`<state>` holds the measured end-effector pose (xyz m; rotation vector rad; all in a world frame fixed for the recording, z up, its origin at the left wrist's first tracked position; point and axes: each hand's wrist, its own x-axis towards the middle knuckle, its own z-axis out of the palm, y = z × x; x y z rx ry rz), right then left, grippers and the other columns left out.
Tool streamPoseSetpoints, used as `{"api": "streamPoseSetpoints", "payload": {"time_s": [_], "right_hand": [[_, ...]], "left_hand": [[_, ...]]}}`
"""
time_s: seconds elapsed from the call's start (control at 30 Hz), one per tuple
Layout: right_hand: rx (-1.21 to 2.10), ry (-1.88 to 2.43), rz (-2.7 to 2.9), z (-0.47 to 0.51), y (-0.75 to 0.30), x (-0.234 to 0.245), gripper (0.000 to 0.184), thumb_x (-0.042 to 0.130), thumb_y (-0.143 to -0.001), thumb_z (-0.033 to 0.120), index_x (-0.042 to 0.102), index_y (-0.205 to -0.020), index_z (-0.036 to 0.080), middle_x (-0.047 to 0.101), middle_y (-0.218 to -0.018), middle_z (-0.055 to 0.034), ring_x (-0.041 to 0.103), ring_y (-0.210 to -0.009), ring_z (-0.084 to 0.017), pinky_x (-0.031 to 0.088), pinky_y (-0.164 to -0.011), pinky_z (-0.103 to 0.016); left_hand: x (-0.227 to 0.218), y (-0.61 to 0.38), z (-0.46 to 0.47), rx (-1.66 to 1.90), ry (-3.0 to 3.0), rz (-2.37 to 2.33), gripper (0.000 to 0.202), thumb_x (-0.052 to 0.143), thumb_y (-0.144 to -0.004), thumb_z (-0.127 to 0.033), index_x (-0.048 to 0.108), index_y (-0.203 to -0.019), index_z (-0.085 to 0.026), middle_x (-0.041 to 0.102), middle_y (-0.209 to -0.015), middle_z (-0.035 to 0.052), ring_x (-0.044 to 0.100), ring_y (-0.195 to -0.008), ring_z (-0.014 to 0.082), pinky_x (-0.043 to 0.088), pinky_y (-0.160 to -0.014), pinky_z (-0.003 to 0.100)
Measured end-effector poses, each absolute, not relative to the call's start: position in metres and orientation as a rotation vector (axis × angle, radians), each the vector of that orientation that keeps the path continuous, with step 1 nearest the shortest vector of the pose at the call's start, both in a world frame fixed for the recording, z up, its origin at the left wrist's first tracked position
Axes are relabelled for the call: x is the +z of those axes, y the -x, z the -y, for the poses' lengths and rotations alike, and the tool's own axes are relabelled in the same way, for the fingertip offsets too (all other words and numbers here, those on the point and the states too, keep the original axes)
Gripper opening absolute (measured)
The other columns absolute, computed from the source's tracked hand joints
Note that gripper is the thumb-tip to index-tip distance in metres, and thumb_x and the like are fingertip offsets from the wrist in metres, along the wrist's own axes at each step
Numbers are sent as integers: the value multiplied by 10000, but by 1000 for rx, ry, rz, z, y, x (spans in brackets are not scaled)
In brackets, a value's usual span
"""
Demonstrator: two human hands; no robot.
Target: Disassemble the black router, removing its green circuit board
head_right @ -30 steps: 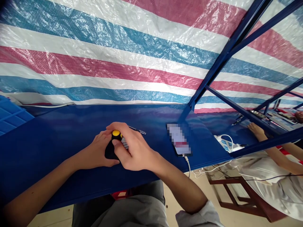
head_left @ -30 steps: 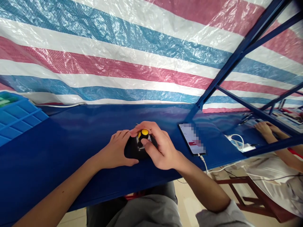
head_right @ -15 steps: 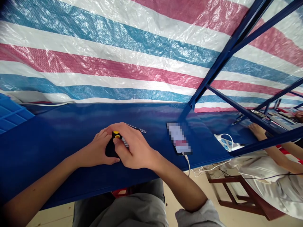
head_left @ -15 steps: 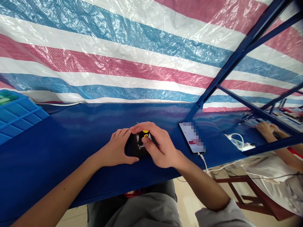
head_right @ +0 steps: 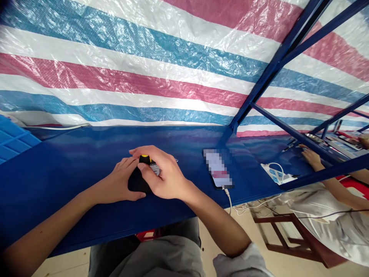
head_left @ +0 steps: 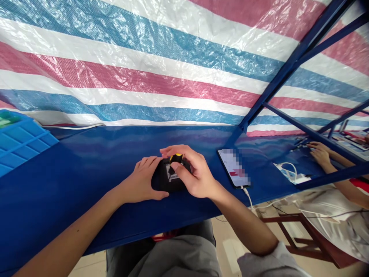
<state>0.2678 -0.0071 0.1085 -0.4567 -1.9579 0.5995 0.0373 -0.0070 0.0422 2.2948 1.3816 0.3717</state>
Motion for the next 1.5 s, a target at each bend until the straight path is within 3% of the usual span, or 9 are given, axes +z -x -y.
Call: {"api": "streamPoseSetpoints", "payload": {"time_s": [0.1, 0.3, 0.5, 0.67, 0.77, 0.93, 1.2, 1.37, 1.5], "right_hand": [[499, 469, 1958, 3, -268, 110, 213, 537, -1057, 222, 675, -1219, 239, 768, -1229, -99, 742, -1169, -235, 643, -972, -414], [556, 421, 1963, -6, -267, 110, 340, 499, -1064, 166, 671, -1345, 249, 775, -1222, -75, 747, -1111, -197, 644, -950, -380], [497, 495, 1946, -17, -266, 110, 197, 693, -1039, 300, 729, -1224, 245, 775, -1133, -70, 748, -1040, -210, 644, -926, -374], [621, 480, 1914, -17, -266, 107, 273, 603, -1068, 246, 649, -1337, 247, 779, -1207, -78, 776, -1078, -199, 647, -960, -375], [575, 431, 1953, -16, -265, 109, 233, 536, -1066, 198, 666, -1256, 233, 772, -1226, -95, 761, -1142, -211, 640, -991, -392], [459, 519, 1990, -19, -264, 113, 133, 656, -1032, 292, 707, -1139, 232, 757, -1167, -97, 742, -1094, -235, 648, -943, -403], [678, 415, 1944, -17, -263, 105, 302, 473, -1090, 185, 587, -1364, 243, 752, -1289, -99, 766, -1142, -199, 646, -981, -388], [490, 425, 1957, -19, -262, 110, 132, 631, -1048, 258, 682, -1168, 230, 742, -1184, -94, 733, -1111, -222, 637, -963, -389], [573, 468, 1951, -19, -262, 109, 180, 609, -1077, 271, 678, -1242, 252, 770, -1140, -65, 752, -1055, -198, 645, -953, -378]], "left_hand": [[42, -38, 6, 364, -2294, -1391, 1031, 787, -732, -732, 412, -1570, -263, 481, -1597, 171, 381, -1520, 505, 324, -1230, 700], [53, -41, 2, 350, -2286, -1399, 1001, 784, -730, -716, 440, -1542, -243, 506, -1573, 175, 395, -1514, 493, 334, -1232, 681], [56, -39, -9, 354, -2274, -1426, 973, 784, -718, -711, 473, -1523, -260, 539, -1538, 172, 433, -1481, 498, 353, -1203, 679], [53, -36, -15, 356, -2270, -1404, 1032, 801, -708, -717, 430, -1563, -276, 522, -1568, 165, 427, -1490, 481, 363, -1206, 653], [53, -36, -14, 365, -2258, -1413, 1009, 798, -713, -700, 441, -1550, -263, 509, -1568, 170, 414, -1494, 485, 346, -1221, 665], [50, -36, -13, 372, -2248, -1412, 984, 795, -714, -710, 472, -1535, -275, 510, -1570, 152, 419, -1504, 487, 344, -1236, 665], [50, -35, -13, 374, -2237, -1402, 1102, 805, -713, -718, 365, -1621, -273, 464, -1626, 176, 347, -1553, 501, 301, -1262, 689], [52, -34, -13, 361, -2218, -1388, 1060, 804, -736, -706, 383, -1607, -272, 437, -1651, 179, 321, -1579, 489, 285, -1274, 692], [52, -33, -12, 354, -2211, -1385, 1068, 796, -739, -733, 381, -1602, -260, 425, -1664, 197, 302, -1589, 498, 285, -1264, 722]]}}
